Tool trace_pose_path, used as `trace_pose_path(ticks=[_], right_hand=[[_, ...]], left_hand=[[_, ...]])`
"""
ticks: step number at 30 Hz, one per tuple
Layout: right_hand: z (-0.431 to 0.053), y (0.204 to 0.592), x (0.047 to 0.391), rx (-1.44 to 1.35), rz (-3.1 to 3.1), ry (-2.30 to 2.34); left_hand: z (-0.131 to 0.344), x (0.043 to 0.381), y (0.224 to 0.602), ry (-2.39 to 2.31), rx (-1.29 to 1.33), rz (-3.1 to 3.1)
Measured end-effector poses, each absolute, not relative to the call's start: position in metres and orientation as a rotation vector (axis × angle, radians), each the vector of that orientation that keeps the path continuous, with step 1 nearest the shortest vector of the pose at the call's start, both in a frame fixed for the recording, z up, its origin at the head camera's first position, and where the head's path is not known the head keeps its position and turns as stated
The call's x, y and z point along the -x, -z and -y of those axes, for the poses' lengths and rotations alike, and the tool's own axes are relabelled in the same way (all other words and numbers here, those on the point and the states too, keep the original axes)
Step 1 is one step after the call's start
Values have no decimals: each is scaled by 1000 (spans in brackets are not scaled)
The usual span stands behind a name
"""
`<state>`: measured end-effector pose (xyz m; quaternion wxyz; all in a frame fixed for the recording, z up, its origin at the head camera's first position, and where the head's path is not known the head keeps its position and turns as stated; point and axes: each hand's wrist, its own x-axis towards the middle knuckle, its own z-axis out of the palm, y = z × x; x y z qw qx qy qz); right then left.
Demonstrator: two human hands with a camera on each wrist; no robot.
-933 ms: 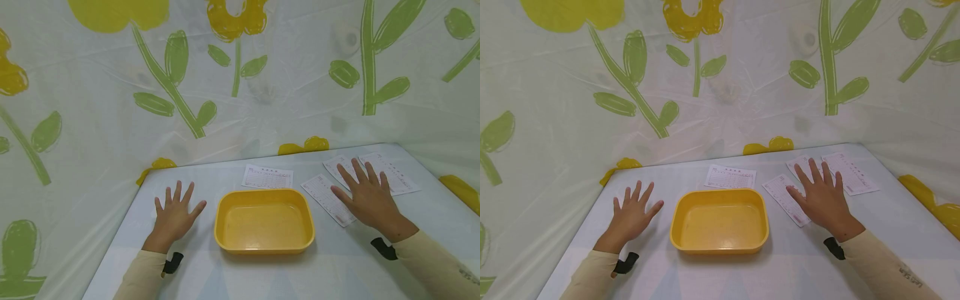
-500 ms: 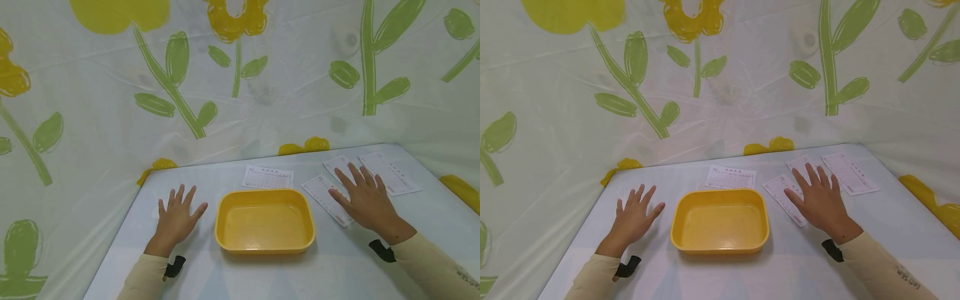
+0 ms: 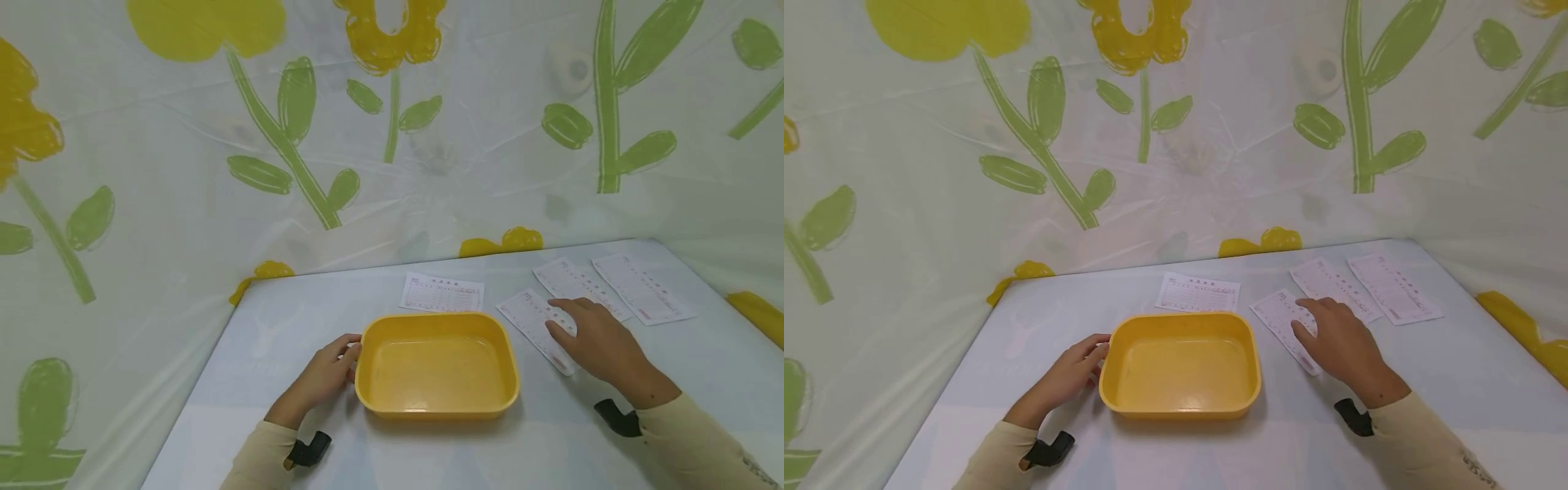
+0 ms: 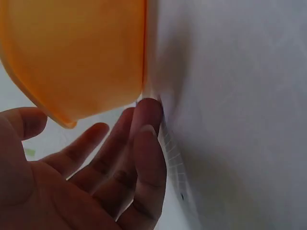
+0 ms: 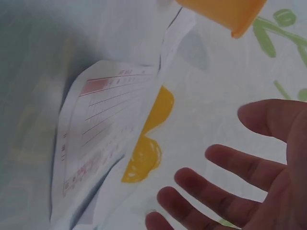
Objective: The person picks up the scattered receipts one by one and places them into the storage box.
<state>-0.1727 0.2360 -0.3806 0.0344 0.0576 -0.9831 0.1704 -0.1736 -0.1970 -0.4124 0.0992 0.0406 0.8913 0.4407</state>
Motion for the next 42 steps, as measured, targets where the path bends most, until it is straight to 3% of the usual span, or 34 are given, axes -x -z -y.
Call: trace_pose_path(ticks=[27, 42], right_hand=[[-255, 414, 186, -144, 3253, -321], [-255, 414, 187, -117, 3279, -317]], left_hand=[[209, 175, 422, -1391, -268, -2361], [208, 175, 422, -1347, -285, -2401]])
